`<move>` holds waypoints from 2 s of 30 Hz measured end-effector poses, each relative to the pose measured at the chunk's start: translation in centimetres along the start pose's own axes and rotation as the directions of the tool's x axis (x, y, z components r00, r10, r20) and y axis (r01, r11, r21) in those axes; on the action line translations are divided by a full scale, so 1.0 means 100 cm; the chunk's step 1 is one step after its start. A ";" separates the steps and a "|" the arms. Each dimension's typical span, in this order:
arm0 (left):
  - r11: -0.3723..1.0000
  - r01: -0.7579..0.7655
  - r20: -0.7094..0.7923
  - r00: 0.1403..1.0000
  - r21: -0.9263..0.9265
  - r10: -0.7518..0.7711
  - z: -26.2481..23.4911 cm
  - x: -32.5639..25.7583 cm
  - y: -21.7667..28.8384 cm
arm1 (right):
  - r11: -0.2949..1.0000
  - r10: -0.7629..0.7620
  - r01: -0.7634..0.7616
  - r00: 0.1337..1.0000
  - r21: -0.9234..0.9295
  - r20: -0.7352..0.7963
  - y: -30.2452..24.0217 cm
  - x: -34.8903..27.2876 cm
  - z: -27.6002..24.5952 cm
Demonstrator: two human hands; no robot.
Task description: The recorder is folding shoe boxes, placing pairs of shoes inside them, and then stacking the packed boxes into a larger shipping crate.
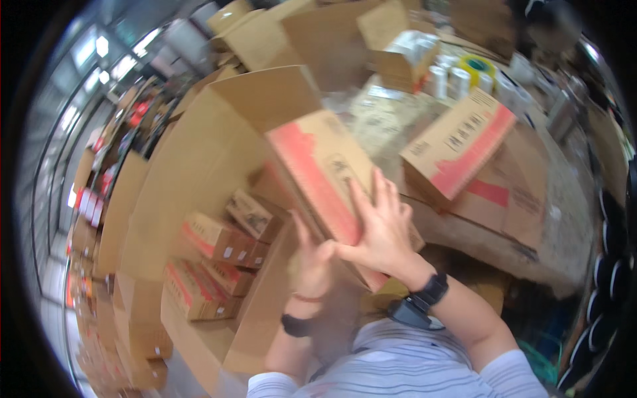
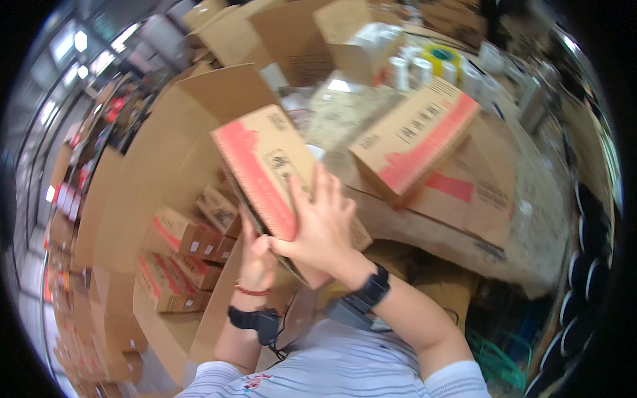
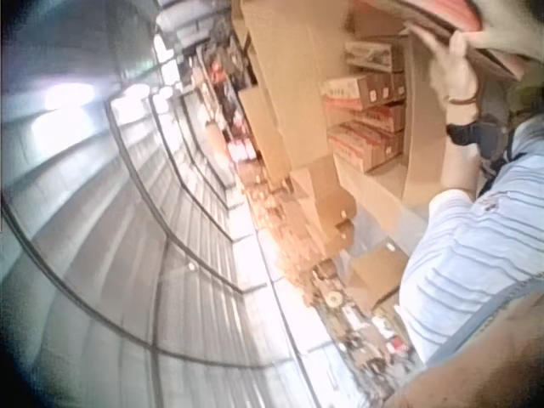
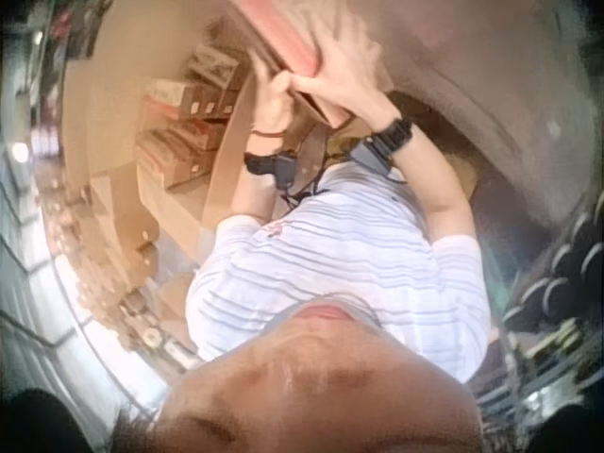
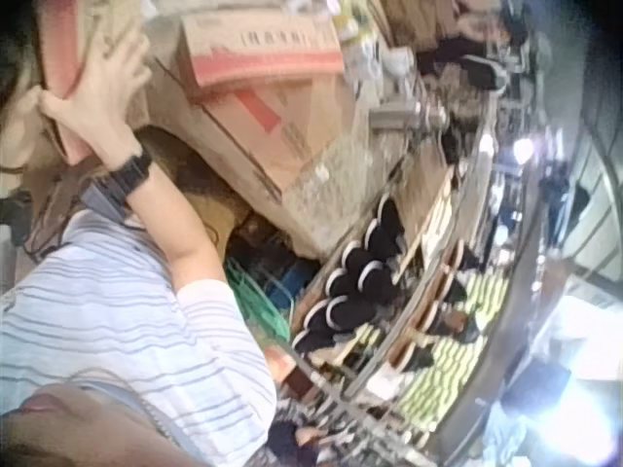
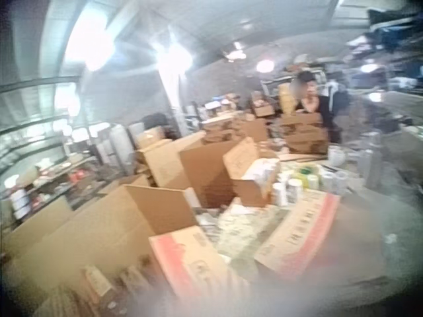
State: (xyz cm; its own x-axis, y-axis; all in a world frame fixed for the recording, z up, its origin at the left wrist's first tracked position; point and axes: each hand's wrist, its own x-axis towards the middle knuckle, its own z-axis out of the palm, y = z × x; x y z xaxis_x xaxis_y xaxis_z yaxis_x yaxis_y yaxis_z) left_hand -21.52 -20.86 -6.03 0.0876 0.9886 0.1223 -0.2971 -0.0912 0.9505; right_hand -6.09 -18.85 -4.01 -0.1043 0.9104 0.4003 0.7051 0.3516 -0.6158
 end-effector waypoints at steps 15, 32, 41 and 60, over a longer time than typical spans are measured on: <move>0.984 -0.142 -0.620 0.783 -0.104 0.047 -0.278 -0.016 0.053 | 0.917 -0.142 0.108 0.988 0.384 0.062 0.052 -0.039 0.002; 0.235 0.852 -0.815 0.314 0.468 0.487 -0.374 0.022 0.055 | 0.960 0.014 -0.091 0.961 0.266 0.277 0.079 -0.056 0.021; 0.122 0.916 -0.843 0.291 0.381 0.452 -0.380 0.060 0.074 | 0.966 -0.009 -0.068 0.956 0.251 0.294 0.074 -0.069 0.017; 0.973 -0.080 0.337 0.942 0.217 0.002 0.041 0.200 -0.158 | 0.416 0.740 -0.055 0.600 0.908 -0.303 0.211 -0.019 0.005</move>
State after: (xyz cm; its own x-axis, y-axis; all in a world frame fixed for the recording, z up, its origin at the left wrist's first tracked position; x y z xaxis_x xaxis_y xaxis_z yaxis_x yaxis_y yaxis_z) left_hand -11.20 -0.18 -17.40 0.4021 0.8905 0.2130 -0.0894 -0.1934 0.9770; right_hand 8.64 -13.02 -18.11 0.6722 0.7403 -0.0099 -0.3375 0.2945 -0.8940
